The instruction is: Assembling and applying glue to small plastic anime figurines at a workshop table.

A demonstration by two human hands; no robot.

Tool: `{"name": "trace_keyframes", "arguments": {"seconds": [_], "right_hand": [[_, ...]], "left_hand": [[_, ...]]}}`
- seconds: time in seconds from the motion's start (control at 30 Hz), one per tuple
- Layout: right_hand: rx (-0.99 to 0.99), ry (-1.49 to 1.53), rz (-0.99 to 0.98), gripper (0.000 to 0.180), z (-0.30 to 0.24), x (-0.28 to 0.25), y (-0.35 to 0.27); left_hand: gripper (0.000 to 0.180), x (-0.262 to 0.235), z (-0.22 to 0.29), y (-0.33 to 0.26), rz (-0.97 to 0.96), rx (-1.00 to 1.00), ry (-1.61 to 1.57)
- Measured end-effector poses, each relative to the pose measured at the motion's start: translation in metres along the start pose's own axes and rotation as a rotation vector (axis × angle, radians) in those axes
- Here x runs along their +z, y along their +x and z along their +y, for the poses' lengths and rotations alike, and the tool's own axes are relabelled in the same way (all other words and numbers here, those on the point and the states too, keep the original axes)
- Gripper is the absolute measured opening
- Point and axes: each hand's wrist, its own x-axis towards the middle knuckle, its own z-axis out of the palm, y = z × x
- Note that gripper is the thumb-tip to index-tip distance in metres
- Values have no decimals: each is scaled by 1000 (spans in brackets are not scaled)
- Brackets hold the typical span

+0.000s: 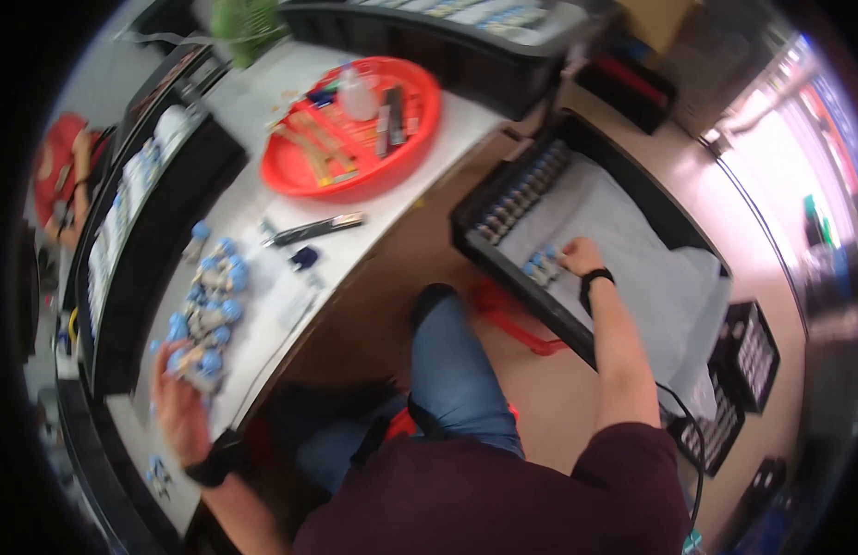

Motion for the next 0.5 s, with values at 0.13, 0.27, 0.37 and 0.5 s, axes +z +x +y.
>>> {"name": "trace_keyframes", "arguments": {"seconds": [0.13,0.27,0.37,0.5], "right_hand": [[-7,-75,-91,26,40,0,-12],[-225,-91,151,28,55,-6,-15],[-251,386,305,23,-11,-21,-40],[-282,923,-56,17,-176,-40,-147]], "left_hand": [[32,60,-36,-4,-81,-250,-328],[33,76,-37,-22,-83,-394,-508],[32,77,-45,-26,-98,-389,-579],[32,75,-52,-28,-106,-407,-635]]}}
